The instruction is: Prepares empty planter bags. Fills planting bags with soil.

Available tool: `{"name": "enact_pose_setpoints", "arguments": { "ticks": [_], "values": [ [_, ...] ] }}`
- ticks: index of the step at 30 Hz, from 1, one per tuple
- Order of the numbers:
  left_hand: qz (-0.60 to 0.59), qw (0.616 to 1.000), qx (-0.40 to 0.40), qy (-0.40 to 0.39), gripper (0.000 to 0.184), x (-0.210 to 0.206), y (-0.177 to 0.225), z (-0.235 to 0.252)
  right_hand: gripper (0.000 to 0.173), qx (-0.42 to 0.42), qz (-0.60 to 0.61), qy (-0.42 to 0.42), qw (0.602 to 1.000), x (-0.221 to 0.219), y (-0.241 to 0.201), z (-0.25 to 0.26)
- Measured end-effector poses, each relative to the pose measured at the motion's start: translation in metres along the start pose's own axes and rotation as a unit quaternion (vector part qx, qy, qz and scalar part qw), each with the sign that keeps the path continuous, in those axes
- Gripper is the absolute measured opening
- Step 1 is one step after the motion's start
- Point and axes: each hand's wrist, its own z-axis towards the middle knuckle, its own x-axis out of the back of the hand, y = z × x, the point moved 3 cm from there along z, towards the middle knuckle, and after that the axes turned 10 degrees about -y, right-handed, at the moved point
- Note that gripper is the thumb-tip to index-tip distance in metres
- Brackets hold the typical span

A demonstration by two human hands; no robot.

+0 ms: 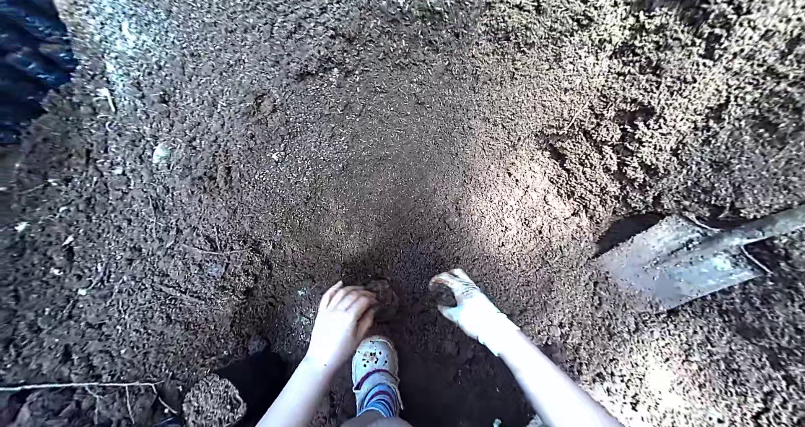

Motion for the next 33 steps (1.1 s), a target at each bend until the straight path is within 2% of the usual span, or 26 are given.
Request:
{"name": "enact_pose_setpoints", "arguments": {
  "ticks": [1,3,5,7,9,12,15,17,20,23,25,27,28,30,31,33],
  "values": [
    [-0.023,0.997,0.075,0.009,0.021,0.002,-0.001,-0.005,0.05,0.032,0.002,0.0,0.999,-0.004,-0.024,0.001],
    [-0.102,0.968,0.225,-0.035,0.034,0.004,-0.001,-0.01,0.048,0.07,-0.017,-0.01,0.997,-0.018,-0.064,0.009],
    [-0.194,0.91,0.349,-0.108,0.052,0.002,0.002,-0.011,0.053,0.052,-0.064,-0.042,0.996,-0.035,-0.092,0.022],
    [-0.276,0.854,0.414,-0.149,0.063,-0.004,0.005,-0.012,0.057,0.012,-0.117,-0.072,0.99,-0.05,-0.105,0.032],
    [-0.344,0.819,0.425,-0.174,0.061,-0.01,0.007,-0.011,0.05,0.01,-0.141,-0.056,0.988,-0.065,-0.107,0.036],
    [-0.377,0.804,0.422,-0.185,0.06,-0.015,0.01,-0.006,0.042,0.07,-0.154,0.021,0.985,-0.08,-0.095,0.043],
    [-0.365,0.809,0.417,-0.193,0.063,-0.011,0.008,-0.003,0.05,0.113,-0.128,0.044,0.984,-0.073,-0.081,0.034],
    [-0.362,0.814,0.409,-0.199,0.065,-0.008,0.008,-0.002,0.059,0.147,-0.182,0.095,0.968,-0.082,-0.066,0.029],
    [-0.358,0.825,0.393,-0.191,0.062,-0.01,0.011,-0.002,0.063,0.129,-0.255,0.092,0.954,-0.113,-0.05,0.035],
    [-0.337,0.833,0.396,-0.188,0.059,-0.006,0.012,-0.003,0.067,0.092,-0.288,0.029,0.953,-0.116,-0.056,0.039],
    [-0.35,0.84,0.372,-0.18,0.058,-0.003,0.004,-0.004,0.069,0.106,-0.23,-0.02,0.967,-0.094,-0.059,0.037],
    [-0.395,0.837,0.343,-0.16,0.054,-0.003,-0.008,-0.006,0.06,0.156,-0.117,0.018,0.981,-0.066,-0.05,0.037],
    [-0.418,0.83,0.338,-0.15,0.054,-0.006,-0.013,-0.008,0.056,0.144,-0.06,0.041,0.987,-0.055,-0.041,0.037],
    [-0.428,0.81,0.35,-0.195,0.065,-0.007,-0.021,-0.008,0.069,0.018,0.041,-0.017,0.999,-0.044,-0.029,0.042],
    [-0.428,0.796,0.355,-0.238,0.073,-0.009,-0.024,-0.007,0.073,-0.043,0.089,-0.067,0.993,-0.047,-0.026,0.047],
    [-0.442,0.771,0.361,-0.282,0.077,-0.012,-0.025,0.0,0.073,-0.105,0.177,-0.151,0.967,-0.057,-0.027,0.056]
  ]
}}
